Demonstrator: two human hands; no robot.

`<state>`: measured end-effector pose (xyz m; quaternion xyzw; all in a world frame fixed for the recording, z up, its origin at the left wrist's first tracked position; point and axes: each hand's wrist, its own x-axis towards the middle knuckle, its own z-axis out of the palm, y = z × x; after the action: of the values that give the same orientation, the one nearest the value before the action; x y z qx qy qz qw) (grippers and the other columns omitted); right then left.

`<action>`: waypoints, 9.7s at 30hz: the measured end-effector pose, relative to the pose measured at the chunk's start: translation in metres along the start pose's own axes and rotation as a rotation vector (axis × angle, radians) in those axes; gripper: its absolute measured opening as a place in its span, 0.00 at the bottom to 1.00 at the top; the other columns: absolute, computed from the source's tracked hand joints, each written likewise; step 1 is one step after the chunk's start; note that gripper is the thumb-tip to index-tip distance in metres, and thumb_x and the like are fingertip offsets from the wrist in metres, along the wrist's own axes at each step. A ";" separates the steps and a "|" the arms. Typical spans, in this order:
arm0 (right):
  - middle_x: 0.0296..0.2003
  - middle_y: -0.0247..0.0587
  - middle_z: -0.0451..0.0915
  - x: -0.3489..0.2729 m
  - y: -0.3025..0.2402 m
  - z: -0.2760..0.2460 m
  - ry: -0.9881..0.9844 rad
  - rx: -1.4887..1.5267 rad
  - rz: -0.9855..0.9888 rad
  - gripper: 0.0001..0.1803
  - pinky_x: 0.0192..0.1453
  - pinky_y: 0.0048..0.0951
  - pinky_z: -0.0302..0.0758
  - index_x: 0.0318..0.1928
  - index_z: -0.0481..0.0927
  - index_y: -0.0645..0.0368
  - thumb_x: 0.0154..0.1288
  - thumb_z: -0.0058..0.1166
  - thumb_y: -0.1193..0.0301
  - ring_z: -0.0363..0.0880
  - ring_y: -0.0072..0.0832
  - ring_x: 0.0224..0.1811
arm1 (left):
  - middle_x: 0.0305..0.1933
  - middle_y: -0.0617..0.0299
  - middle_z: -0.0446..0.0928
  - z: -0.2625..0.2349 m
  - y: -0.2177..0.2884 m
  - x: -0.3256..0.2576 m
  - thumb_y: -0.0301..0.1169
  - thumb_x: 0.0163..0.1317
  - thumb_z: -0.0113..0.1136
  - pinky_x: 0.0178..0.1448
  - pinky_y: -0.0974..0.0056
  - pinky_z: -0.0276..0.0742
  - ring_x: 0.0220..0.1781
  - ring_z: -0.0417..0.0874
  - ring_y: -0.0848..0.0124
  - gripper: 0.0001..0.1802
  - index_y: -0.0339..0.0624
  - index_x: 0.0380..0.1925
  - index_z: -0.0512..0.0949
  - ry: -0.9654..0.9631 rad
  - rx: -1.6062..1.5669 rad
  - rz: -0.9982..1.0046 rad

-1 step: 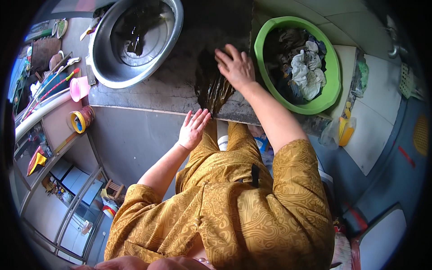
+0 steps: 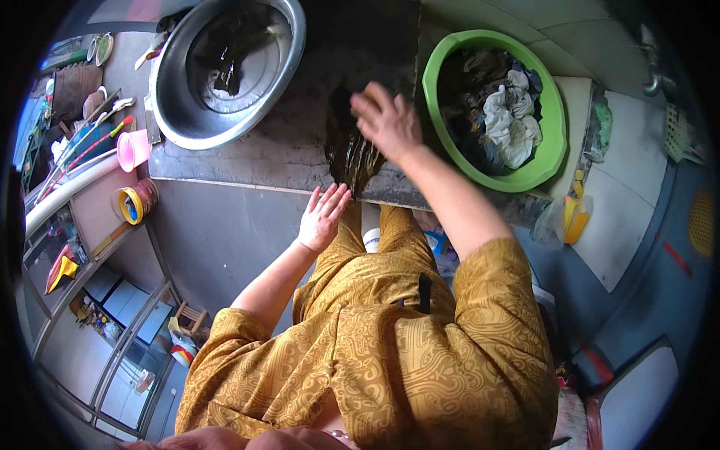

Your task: The person washes several large leaves in a metal bowl under a running faucet, سپس scrubs the leaves with a small brush on a wooden surface before placing them back in the water and carrying the bowl across the room.

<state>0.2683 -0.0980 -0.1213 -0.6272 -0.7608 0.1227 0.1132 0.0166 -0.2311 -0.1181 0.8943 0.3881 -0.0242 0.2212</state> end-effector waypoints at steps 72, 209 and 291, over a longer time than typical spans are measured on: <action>0.64 0.43 0.68 -0.030 -0.103 0.004 -0.196 0.446 0.031 0.27 0.62 0.43 0.73 0.65 0.73 0.42 0.64 0.58 0.59 0.74 0.44 0.58 | 0.25 0.63 0.78 -0.012 -0.004 0.048 0.28 0.66 0.64 0.29 0.71 0.79 0.22 0.79 0.75 0.18 0.37 0.49 0.67 0.776 -1.688 -1.077; 0.61 0.40 0.71 0.038 -0.051 0.017 -0.202 0.172 -0.205 0.24 0.55 0.43 0.76 0.59 0.77 0.39 0.64 0.55 0.51 0.76 0.43 0.53 | 0.38 0.59 0.78 -0.021 -0.051 0.123 0.38 0.60 0.62 0.49 0.51 0.69 0.45 0.79 0.57 0.09 0.46 0.33 0.81 0.520 -0.347 -0.881; 0.53 0.30 0.76 0.074 0.053 0.000 -0.109 1.565 0.751 0.27 0.58 0.24 0.69 0.65 0.71 0.50 0.71 0.55 0.53 0.74 0.20 0.54 | 0.52 0.66 0.79 -0.264 -0.040 0.171 0.31 0.68 0.61 0.47 0.63 0.83 0.50 0.82 0.72 0.22 0.50 0.60 0.68 0.259 -2.033 -0.572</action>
<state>0.3039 -0.0152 -0.1377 -0.5719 -0.2052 0.6695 0.4274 0.0740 0.0195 0.0676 0.1607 0.4423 0.3558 0.8075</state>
